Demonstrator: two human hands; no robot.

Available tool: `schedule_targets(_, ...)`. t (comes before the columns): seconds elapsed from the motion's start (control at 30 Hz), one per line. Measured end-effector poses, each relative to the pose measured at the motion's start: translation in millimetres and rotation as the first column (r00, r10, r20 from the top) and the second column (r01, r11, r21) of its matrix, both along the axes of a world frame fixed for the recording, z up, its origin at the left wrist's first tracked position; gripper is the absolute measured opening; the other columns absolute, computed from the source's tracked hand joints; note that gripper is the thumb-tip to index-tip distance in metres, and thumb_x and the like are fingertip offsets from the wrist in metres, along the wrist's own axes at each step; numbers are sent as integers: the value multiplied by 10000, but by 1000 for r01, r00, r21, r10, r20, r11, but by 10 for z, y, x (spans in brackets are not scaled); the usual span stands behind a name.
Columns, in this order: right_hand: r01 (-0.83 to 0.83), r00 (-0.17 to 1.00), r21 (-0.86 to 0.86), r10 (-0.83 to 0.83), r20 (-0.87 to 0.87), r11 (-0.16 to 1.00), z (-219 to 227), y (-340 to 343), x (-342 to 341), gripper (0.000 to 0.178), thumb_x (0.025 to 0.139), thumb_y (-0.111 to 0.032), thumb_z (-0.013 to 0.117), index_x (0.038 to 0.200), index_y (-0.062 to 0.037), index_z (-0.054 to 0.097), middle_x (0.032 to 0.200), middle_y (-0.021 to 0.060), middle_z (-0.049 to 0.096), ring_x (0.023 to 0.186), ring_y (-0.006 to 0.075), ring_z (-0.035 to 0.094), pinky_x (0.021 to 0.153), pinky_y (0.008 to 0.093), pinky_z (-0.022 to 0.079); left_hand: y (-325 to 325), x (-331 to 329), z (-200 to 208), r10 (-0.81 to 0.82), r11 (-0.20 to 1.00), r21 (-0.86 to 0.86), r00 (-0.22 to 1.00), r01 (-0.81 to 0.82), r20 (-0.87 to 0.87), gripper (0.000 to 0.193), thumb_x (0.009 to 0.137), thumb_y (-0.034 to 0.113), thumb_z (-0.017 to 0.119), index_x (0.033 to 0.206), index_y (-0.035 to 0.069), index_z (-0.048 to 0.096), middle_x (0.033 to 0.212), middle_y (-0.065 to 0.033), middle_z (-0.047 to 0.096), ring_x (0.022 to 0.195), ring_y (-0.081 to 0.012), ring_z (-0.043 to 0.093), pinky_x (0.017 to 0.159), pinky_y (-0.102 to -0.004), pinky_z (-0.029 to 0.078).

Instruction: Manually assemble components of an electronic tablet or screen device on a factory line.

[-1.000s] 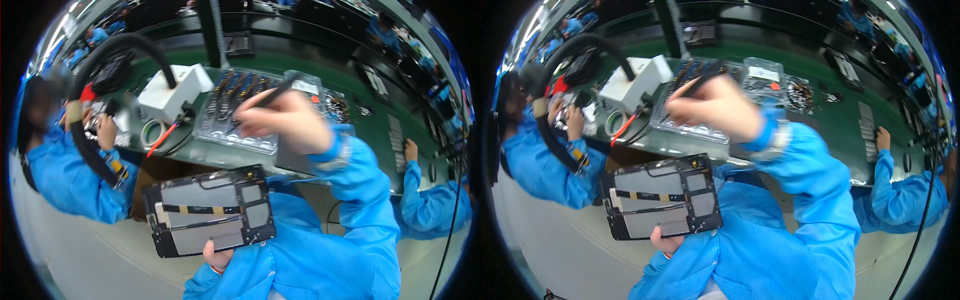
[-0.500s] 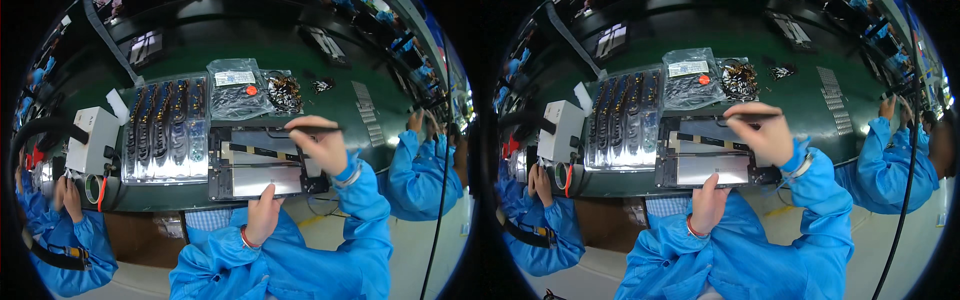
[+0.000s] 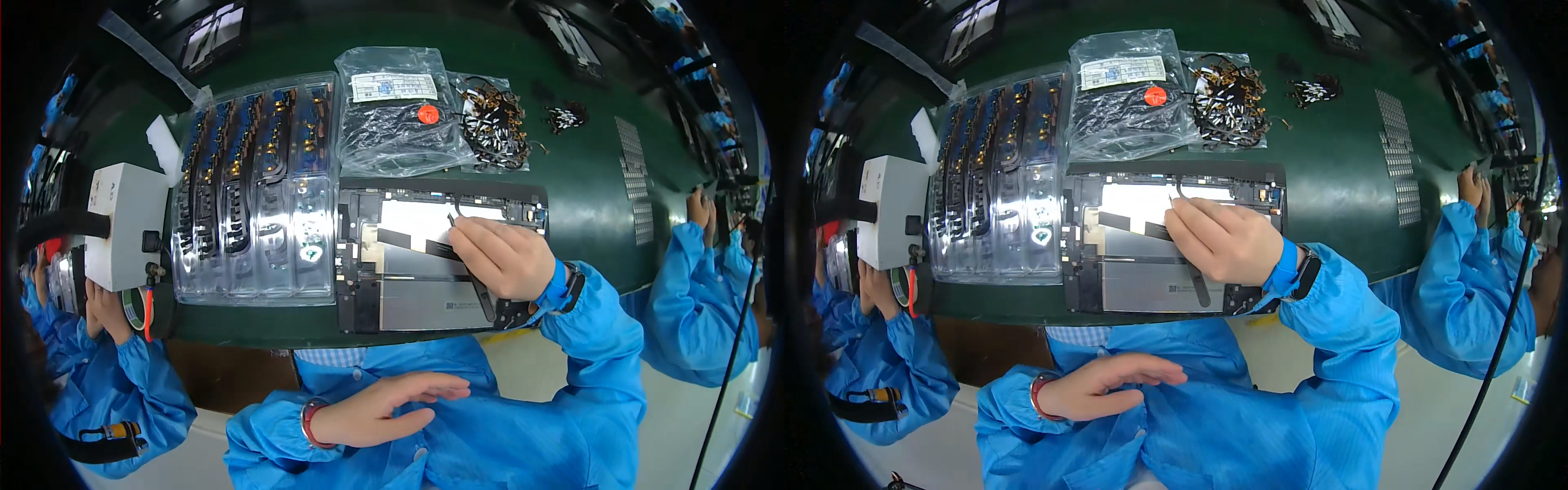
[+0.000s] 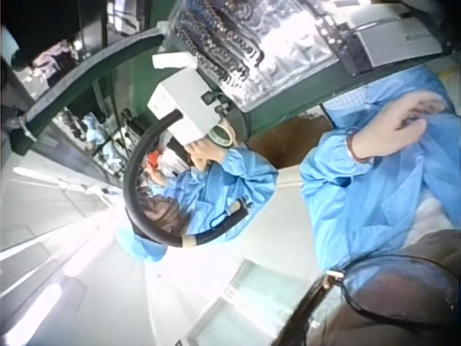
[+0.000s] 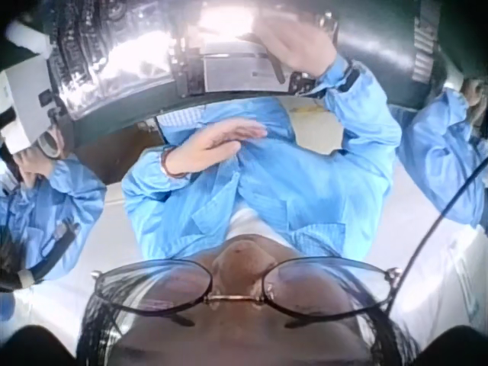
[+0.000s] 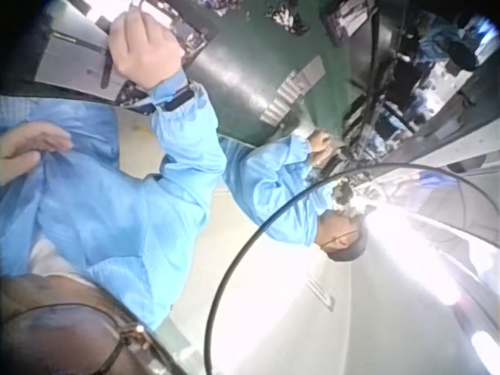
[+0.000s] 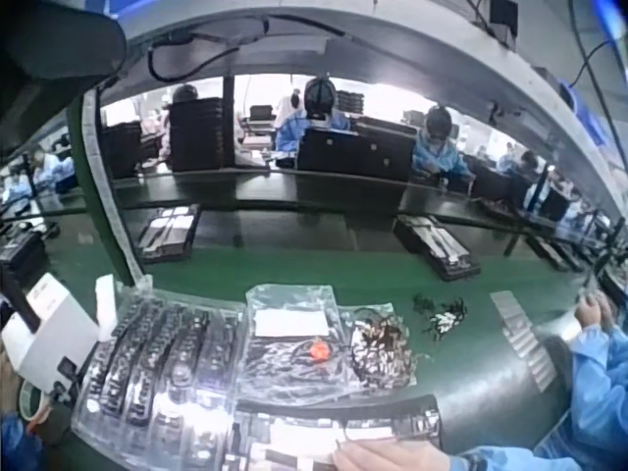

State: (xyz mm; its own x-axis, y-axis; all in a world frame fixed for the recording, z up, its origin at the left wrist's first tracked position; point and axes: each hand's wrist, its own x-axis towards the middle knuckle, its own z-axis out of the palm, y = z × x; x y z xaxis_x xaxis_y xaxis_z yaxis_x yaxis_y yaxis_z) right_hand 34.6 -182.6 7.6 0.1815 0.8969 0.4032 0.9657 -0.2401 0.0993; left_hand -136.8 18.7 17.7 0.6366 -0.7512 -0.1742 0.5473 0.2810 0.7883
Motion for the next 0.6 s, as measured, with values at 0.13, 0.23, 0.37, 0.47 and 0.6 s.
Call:
schedule_targets(0.13,19,1000,-4,-19,23,1000,27,0,-36,291,712,-87,605,984,17,594,970,143,617,831,239,638,634,276,532,2,29,-6,52,998,-36,999,-52,11,432,911,69,425,1333,27,340,1337,-142,412,1239,-259,412,997,-363,362)
schedule_targets(0.23,68,978,89,-48,-204,994,43,-25,-37,276,725,-71,631,988,6,601,971,135,625,825,250,641,634,293,535,-10,66,47,127,991,40,991,-125,-39,368,866,38,475,1233,24,463,1214,-145,523,1113,-243,525,901,-335,438)
schedule_targets(0.37,307,697,217,-64,-714,927,264,-4,-97,250,746,-11,657,993,1,617,957,126,639,828,249,643,698,304,528,30,462,86,212,428,225,340,-875,916,244,741,-37,626,981,0,607,909,-120,610,682,-177,609,575,-267,505)
schedule_targets(0.47,410,467,217,0,-884,886,394,5,-143,250,751,21,641,1000,11,623,938,135,644,832,216,646,740,279,516,-108,749,113,413,302,248,361,-920,836,242,732,-22,668,967,1,612,921,-116,622,700,-174,625,553,-244,519)
schedule_targets(0.6,436,360,273,113,-926,858,530,47,-236,264,743,6,647,1006,19,623,910,144,649,817,192,648,732,277,515,-208,774,120,495,393,252,435,-884,752,262,729,-28,671,983,5,615,920,-113,626,717,-178,639,554,-231,528)
